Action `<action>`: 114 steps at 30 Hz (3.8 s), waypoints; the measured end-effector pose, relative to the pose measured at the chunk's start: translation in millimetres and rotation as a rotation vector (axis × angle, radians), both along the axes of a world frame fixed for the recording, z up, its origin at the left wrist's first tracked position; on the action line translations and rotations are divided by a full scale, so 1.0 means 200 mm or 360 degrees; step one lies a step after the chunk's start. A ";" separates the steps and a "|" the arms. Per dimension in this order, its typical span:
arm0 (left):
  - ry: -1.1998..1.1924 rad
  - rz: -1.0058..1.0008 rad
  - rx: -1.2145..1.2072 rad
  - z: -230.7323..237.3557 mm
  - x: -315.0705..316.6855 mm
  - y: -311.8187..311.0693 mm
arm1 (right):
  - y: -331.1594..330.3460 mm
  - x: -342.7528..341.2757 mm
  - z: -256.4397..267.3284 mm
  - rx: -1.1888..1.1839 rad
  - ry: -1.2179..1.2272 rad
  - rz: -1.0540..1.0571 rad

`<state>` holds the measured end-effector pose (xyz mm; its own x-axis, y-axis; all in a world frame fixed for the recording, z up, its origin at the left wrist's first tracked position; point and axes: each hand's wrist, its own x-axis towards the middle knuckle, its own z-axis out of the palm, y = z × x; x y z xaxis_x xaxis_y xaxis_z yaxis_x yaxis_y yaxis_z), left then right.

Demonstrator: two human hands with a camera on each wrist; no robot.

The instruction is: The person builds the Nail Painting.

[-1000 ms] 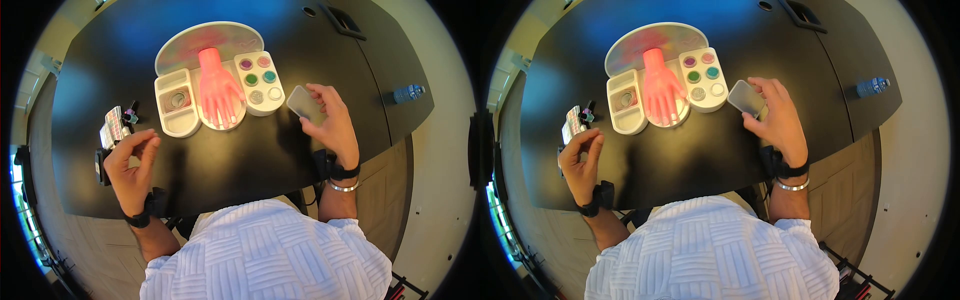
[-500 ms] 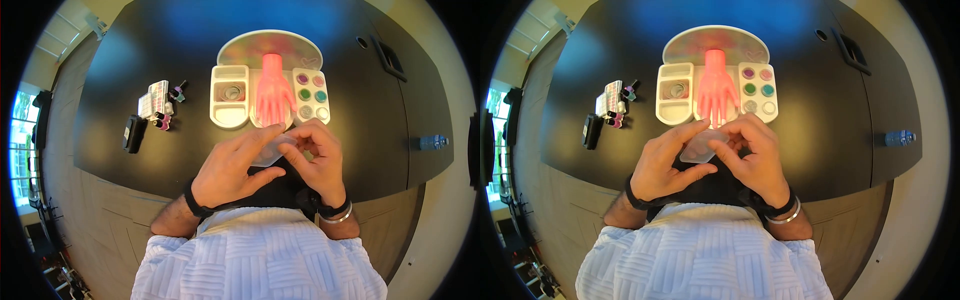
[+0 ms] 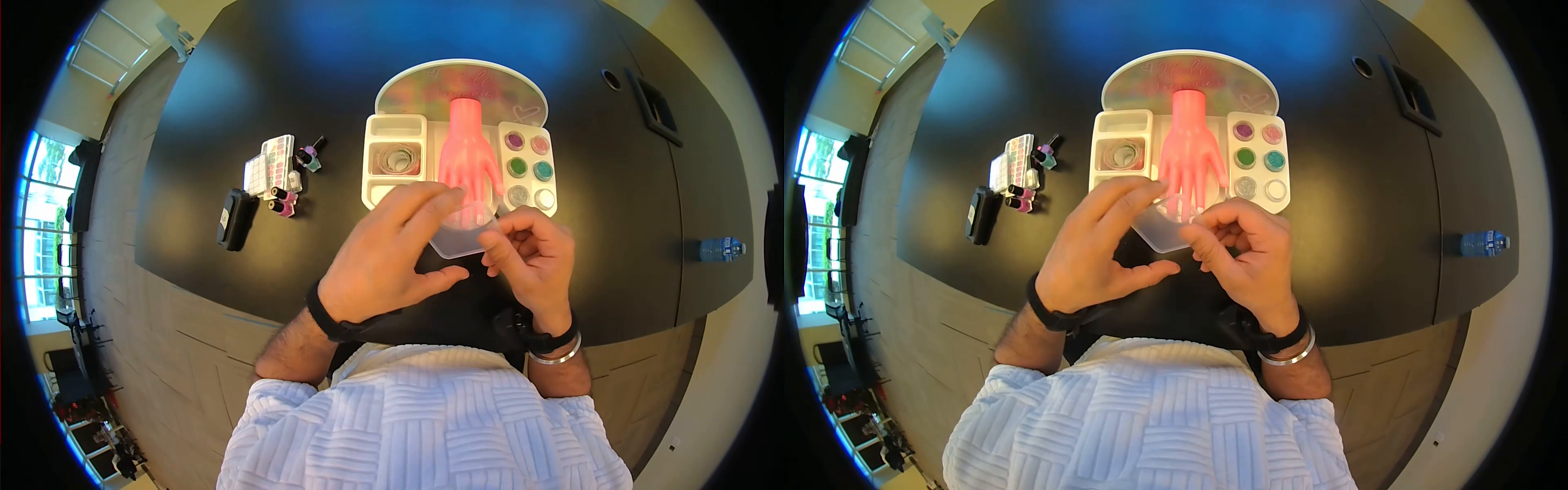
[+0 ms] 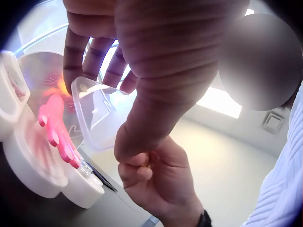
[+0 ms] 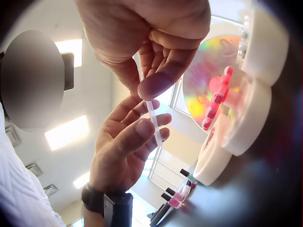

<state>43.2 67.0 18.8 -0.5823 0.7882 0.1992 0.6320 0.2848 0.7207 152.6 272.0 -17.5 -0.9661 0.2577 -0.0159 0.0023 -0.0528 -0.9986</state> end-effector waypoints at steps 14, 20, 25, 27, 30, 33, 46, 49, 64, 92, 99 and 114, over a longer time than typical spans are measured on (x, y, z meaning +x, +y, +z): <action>0.0483 0.0243 -0.0568 -0.22 -0.15 -0.04 | 0.08 0.02 -0.08 -0.0294 0.0180 -0.0449; 0.0432 0.0278 -0.0662 -0.22 -0.15 -0.04 | 0.09 0.03 -0.09 -0.0271 0.0191 -0.0460; 0.0345 0.0288 -0.0501 -0.15 -0.18 -0.06 | 0.08 0.03 -0.09 -0.0295 0.0167 -0.0398; 0.0287 0.0267 -0.0361 -0.06 -0.14 -0.05 | 0.08 0.03 -0.09 -0.0305 0.0154 -0.0377; 0.0143 0.0189 -0.0131 0.04 -0.08 -0.02 | 0.05 0.03 -0.08 -0.0365 0.0125 -0.0369; 0.0146 -0.0025 -0.0010 0.07 -0.05 0.04 | 0.02 0.02 -0.05 -0.0454 0.0087 -0.0317; 0.0481 0.0177 -0.0290 -0.01 -0.34 -0.15 | 0.09 0.06 -0.10 -0.0299 0.0241 -0.0349; 0.0337 0.0178 -0.0510 -0.07 -0.37 -0.17 | 0.08 0.05 -0.10 -0.0283 0.0267 -0.0367; 0.0352 0.0189 -0.0560 -0.18 -0.39 -0.21 | 0.06 0.06 -0.12 -0.0257 0.0337 -0.0381; 0.0390 0.0412 -0.0424 -0.02 -0.30 -0.36 | 0.02 0.06 -0.18 -0.0175 0.0397 -0.0436; 0.0639 0.0830 -0.0374 0.15 -0.41 -0.66 | 0.01 0.07 -0.19 -0.0187 0.0434 -0.0435; 0.0454 0.0879 -0.0678 -0.04 -0.50 -0.97 | 0.01 0.05 -0.18 -0.0183 0.0466 -0.0470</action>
<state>-57.4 -127.4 10.3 -0.8868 0.4389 0.1448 0.4620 0.8321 0.3069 163.2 273.7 -53.6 -0.8189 0.5367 0.2033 -0.3124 -0.1197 -0.9424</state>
